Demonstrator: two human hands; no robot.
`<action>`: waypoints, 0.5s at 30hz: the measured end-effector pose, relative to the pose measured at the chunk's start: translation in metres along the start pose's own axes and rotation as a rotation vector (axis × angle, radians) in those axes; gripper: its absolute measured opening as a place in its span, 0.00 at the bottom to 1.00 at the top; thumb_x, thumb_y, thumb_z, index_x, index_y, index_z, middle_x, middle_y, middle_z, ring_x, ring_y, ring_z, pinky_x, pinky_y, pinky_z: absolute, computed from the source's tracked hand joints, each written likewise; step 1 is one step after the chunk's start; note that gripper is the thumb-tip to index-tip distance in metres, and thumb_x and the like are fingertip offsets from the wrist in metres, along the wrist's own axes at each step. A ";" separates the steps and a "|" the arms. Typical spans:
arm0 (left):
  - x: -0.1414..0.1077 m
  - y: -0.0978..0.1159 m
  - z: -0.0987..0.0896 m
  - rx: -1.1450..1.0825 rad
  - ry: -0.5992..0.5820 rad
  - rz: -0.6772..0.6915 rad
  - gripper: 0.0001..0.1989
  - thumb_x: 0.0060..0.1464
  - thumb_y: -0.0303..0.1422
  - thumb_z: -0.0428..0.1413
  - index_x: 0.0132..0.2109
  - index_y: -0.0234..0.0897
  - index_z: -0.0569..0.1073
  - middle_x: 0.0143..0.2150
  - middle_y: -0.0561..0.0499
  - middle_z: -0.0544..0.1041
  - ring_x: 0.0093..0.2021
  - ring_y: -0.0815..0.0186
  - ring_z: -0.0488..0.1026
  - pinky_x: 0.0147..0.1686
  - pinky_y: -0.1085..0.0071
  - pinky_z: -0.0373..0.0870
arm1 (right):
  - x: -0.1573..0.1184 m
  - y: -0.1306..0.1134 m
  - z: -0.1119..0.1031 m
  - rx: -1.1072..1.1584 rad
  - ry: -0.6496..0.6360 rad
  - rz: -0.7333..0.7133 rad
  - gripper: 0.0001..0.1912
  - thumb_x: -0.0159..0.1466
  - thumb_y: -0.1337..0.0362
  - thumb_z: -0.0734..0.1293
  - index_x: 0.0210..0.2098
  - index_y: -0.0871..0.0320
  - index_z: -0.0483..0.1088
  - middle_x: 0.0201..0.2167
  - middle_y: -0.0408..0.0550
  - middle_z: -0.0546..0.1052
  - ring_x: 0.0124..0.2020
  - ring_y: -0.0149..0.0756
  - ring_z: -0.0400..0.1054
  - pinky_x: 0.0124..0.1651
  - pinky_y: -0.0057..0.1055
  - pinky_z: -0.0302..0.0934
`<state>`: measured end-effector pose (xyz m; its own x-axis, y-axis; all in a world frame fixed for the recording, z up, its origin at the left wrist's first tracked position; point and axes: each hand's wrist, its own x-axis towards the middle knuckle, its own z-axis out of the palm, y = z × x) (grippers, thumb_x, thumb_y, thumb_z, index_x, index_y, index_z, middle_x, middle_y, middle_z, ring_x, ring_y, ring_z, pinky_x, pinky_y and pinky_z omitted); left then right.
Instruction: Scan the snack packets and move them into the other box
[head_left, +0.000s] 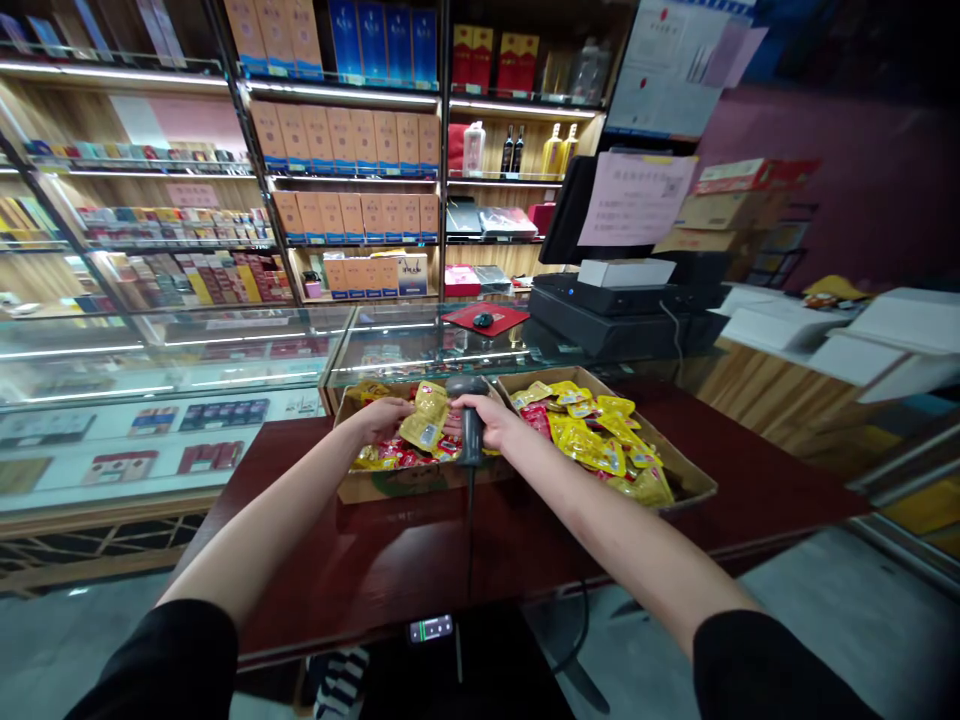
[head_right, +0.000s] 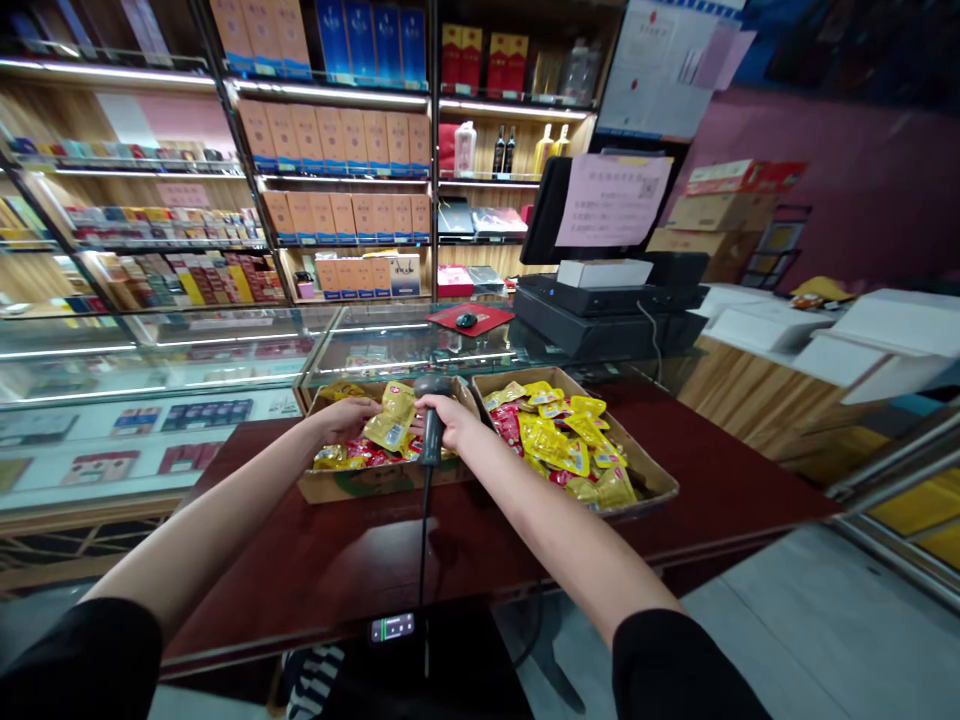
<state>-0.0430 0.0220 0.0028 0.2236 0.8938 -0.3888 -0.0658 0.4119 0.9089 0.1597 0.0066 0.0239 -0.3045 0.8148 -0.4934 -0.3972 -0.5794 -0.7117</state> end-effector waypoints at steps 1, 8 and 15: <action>-0.002 0.000 0.000 -0.016 -0.003 -0.005 0.04 0.53 0.28 0.59 0.33 0.30 0.72 0.26 0.49 0.76 0.23 0.70 0.73 0.24 0.76 0.71 | -0.002 0.001 0.001 0.004 0.002 0.002 0.06 0.59 0.75 0.61 0.33 0.64 0.68 0.20 0.46 0.73 0.25 0.33 0.73 0.37 0.35 0.72; -0.012 0.003 0.011 -0.194 0.001 -0.029 0.08 0.52 0.24 0.59 0.41 0.28 0.74 0.35 0.43 0.79 0.33 0.65 0.78 0.35 0.71 0.76 | -0.009 0.013 -0.003 0.040 0.081 -0.022 0.05 0.60 0.74 0.61 0.33 0.65 0.68 0.22 0.48 0.74 0.27 0.34 0.74 0.38 0.32 0.72; 0.001 -0.009 0.019 -0.190 0.150 0.027 0.05 0.52 0.21 0.58 0.38 0.29 0.74 0.32 0.46 0.79 0.29 0.67 0.77 0.32 0.72 0.76 | -0.020 0.021 -0.012 0.016 0.079 -0.016 0.04 0.60 0.74 0.62 0.32 0.65 0.68 0.24 0.50 0.75 0.28 0.34 0.74 0.38 0.34 0.72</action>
<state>-0.0234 0.0159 -0.0027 0.0733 0.9156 -0.3954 -0.2550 0.4005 0.8801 0.1681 -0.0219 0.0123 -0.2294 0.8225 -0.5204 -0.4157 -0.5662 -0.7118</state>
